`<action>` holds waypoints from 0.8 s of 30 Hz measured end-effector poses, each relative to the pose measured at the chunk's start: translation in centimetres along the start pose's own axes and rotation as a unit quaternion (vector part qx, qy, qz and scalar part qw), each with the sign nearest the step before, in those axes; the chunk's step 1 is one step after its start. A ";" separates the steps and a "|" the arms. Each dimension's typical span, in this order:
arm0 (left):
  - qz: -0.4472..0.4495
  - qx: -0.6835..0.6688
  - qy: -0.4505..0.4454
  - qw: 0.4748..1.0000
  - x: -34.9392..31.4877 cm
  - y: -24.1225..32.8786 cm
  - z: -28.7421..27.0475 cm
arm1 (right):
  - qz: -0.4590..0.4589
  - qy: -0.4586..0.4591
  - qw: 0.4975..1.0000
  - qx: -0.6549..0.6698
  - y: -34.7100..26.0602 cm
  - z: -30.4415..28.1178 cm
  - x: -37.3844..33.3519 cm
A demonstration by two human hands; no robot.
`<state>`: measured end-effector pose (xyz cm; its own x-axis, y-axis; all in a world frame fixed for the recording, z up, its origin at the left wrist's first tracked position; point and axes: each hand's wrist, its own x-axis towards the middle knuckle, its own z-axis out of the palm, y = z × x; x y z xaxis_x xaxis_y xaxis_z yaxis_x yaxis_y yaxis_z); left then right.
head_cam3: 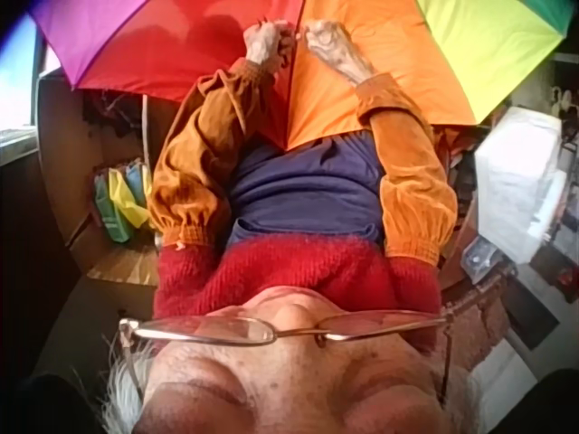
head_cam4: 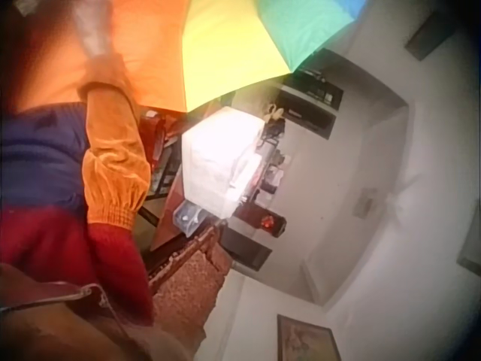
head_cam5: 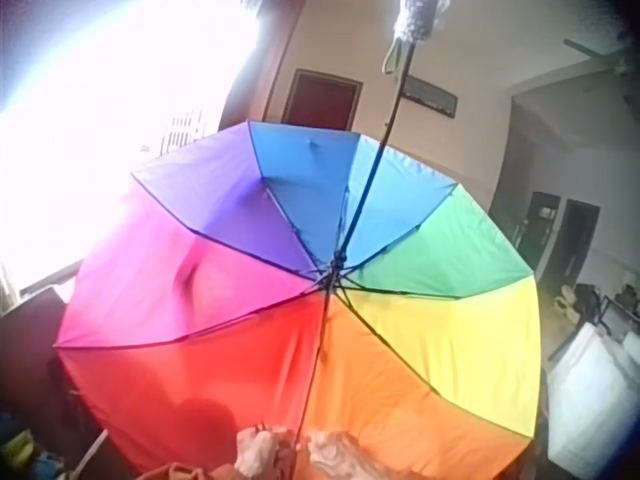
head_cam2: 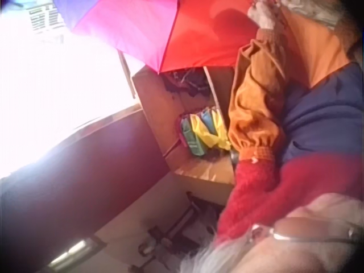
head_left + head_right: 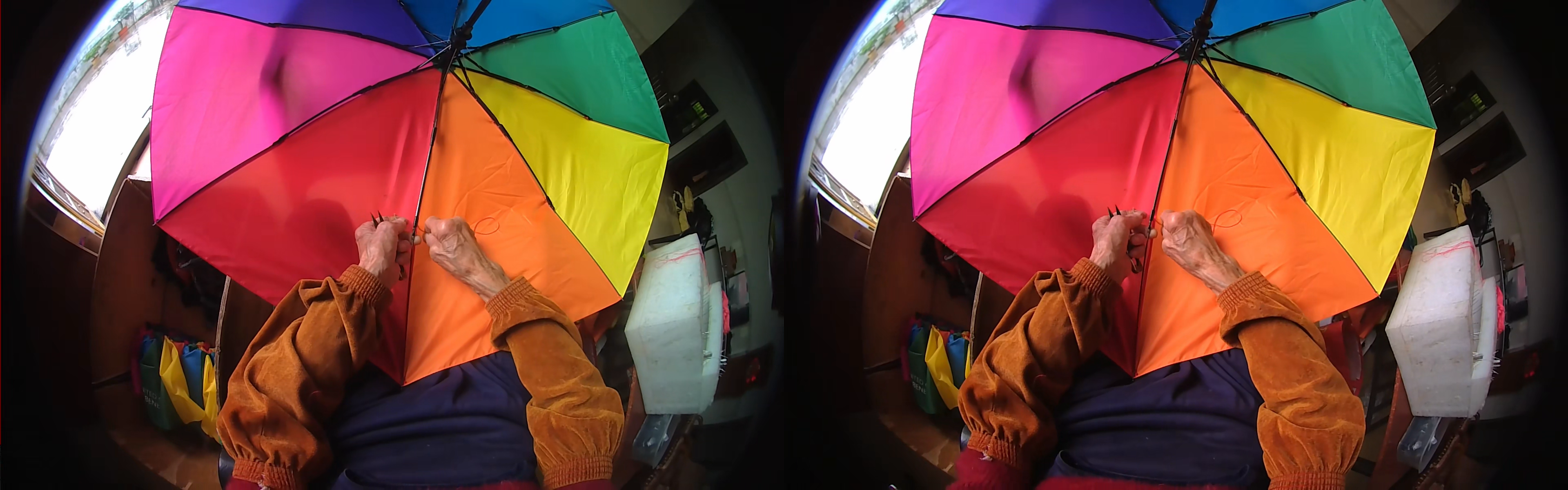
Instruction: Repairing the fabric of a multi-colored umbrella using a needle and thread.
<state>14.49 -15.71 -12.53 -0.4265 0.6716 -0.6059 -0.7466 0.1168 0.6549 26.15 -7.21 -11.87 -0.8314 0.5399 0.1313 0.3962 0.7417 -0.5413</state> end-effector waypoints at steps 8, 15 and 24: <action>-0.004 -0.028 0.008 1.000 0.1 0.1 0.0 | 0.024 0.001 0.990 0.141 1.1 -0.2 -0.5; -0.007 -0.030 0.005 1.000 0.3 0.1 0.2 | 0.010 0.019 0.999 0.030 0.8 0.2 -0.1; -0.007 -0.024 -0.006 1.000 0.3 0.1 -0.3 | -0.027 -0.017 0.999 0.021 -0.5 -0.7 -0.2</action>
<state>14.16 -15.68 -12.78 -0.4105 0.6782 -0.6095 -0.7763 0.0907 0.6238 26.41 -7.41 -11.08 -0.8641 0.4856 0.1326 0.3347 0.7510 -0.5692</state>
